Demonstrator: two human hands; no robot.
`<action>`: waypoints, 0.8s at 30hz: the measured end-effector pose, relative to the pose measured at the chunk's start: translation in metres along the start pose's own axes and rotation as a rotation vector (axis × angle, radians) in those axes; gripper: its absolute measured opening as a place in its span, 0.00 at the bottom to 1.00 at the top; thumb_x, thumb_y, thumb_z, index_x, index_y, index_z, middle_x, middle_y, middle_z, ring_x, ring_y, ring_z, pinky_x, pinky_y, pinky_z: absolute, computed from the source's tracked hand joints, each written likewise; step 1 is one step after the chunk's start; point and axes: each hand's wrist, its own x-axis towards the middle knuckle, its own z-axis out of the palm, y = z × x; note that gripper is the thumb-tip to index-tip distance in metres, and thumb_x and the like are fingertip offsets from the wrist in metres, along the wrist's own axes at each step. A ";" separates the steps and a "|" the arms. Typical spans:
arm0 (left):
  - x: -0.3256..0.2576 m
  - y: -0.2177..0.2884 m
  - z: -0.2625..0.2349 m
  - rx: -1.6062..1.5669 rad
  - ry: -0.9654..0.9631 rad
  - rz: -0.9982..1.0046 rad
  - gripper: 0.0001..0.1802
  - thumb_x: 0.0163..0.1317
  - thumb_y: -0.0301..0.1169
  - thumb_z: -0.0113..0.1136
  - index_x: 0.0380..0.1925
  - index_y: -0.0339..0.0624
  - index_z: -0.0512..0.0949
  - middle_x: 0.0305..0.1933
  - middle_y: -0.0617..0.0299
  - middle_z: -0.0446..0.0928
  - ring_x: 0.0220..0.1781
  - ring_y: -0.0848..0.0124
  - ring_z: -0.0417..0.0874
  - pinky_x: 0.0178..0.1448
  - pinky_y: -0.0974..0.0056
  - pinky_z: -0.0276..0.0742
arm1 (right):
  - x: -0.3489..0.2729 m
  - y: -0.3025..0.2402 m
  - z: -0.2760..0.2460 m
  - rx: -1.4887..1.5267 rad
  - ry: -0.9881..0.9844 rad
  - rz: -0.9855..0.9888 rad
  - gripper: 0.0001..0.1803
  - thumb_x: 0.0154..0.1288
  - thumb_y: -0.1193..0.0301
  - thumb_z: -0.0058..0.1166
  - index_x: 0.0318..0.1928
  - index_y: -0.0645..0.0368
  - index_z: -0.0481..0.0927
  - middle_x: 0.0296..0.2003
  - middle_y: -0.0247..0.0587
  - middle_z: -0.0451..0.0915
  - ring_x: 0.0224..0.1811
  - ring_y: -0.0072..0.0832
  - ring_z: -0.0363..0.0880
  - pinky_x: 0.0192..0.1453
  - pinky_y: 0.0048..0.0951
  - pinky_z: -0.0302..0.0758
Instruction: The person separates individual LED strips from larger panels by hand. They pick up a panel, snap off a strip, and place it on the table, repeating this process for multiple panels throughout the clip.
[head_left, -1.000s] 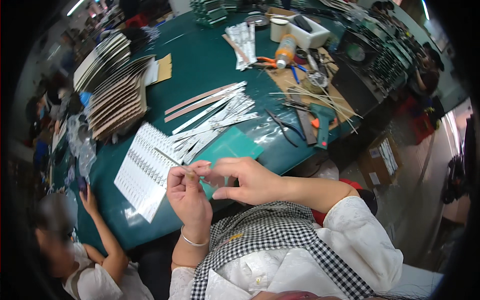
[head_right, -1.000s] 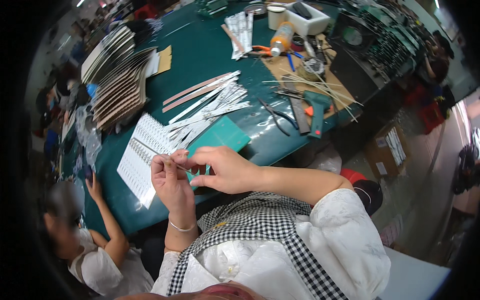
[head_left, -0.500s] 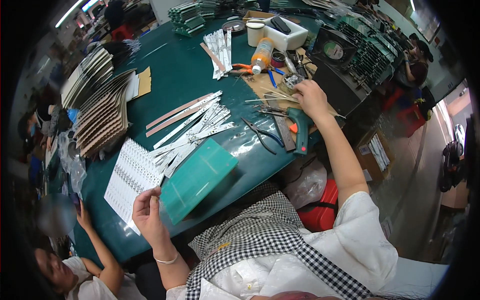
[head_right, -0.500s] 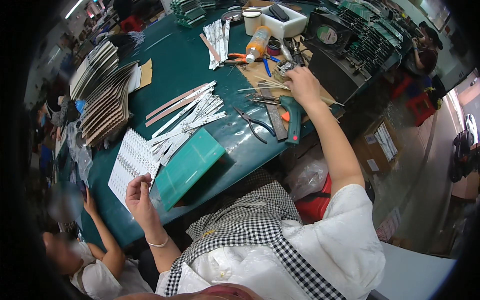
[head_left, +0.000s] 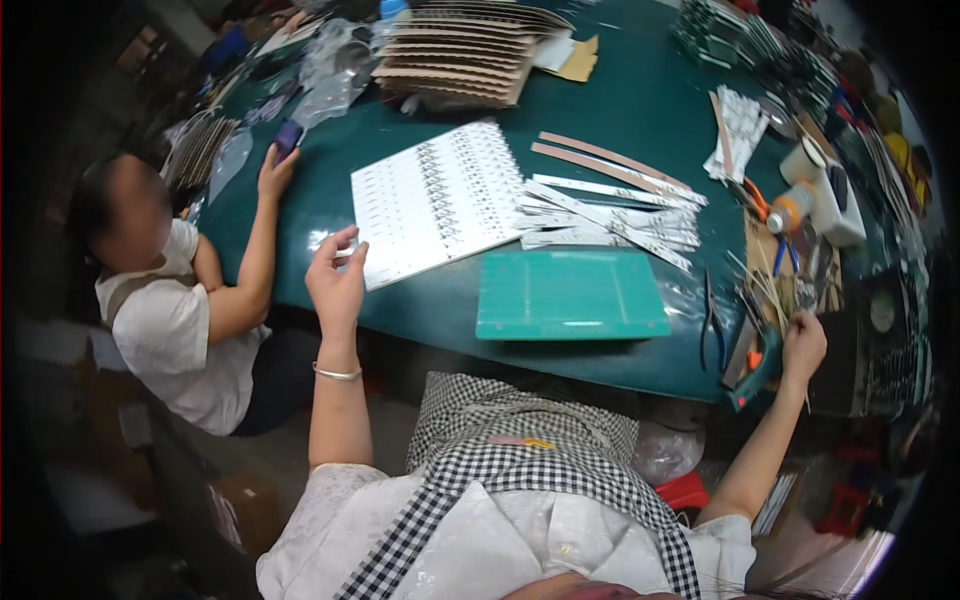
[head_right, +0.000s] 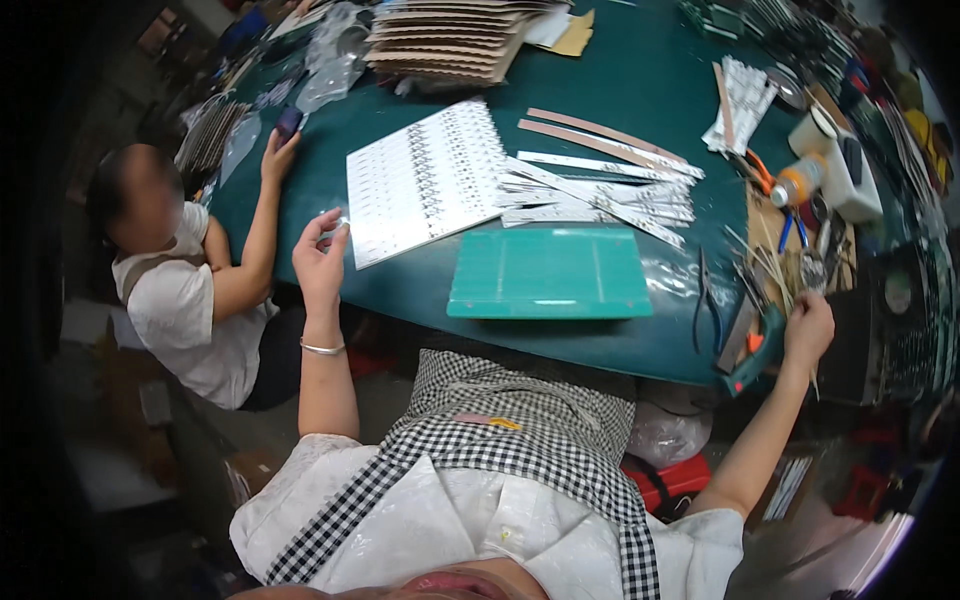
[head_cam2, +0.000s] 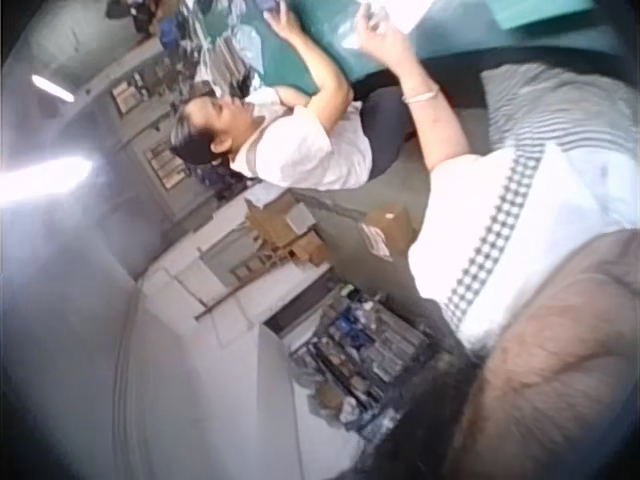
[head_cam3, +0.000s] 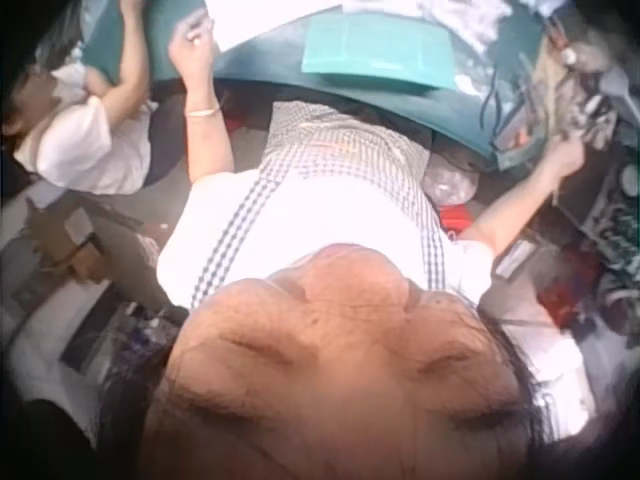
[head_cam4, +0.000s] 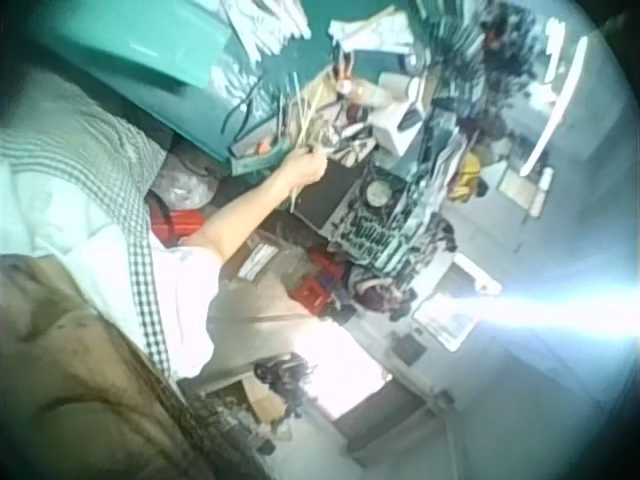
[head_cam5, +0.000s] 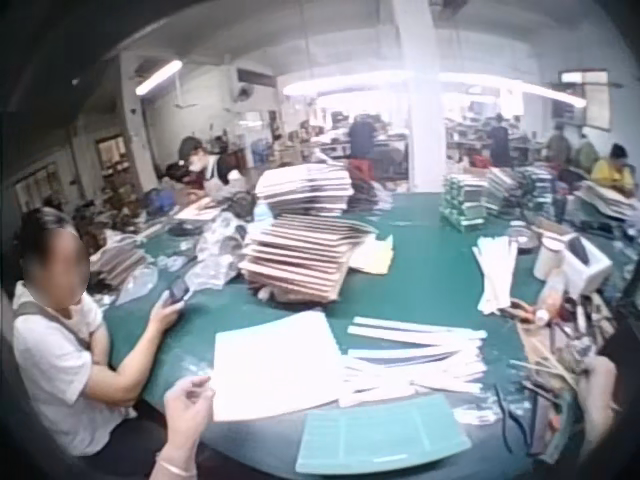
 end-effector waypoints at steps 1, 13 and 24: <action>-0.001 -0.009 -0.006 0.019 0.022 -0.020 0.17 0.56 0.23 0.64 0.47 0.37 0.79 0.47 0.56 0.78 0.47 0.71 0.77 0.47 0.68 0.75 | 0.005 -0.016 -0.001 0.002 0.003 0.002 0.05 0.55 0.78 0.56 0.34 0.59 0.81 0.33 0.44 0.82 0.37 0.41 0.81 0.40 0.34 0.76; -0.008 -0.034 0.009 -0.226 -0.254 -0.239 0.40 0.52 0.23 0.67 0.65 0.36 0.60 0.66 0.48 0.62 0.68 0.57 0.63 0.70 0.57 0.62 | 0.059 -0.308 0.046 0.421 -0.452 -0.819 0.14 0.41 0.74 0.67 0.32 0.57 0.78 0.37 0.38 0.76 0.46 0.38 0.75 0.46 0.36 0.76; 0.004 -0.048 -0.015 -0.829 -0.171 -0.476 0.36 0.61 0.26 0.60 0.68 0.36 0.56 0.73 0.51 0.51 0.65 0.64 0.65 0.68 0.58 0.58 | 0.069 -0.344 0.076 0.487 -0.449 -0.780 0.07 0.43 0.74 0.59 0.28 0.55 0.77 0.33 0.41 0.75 0.46 0.40 0.74 0.47 0.38 0.74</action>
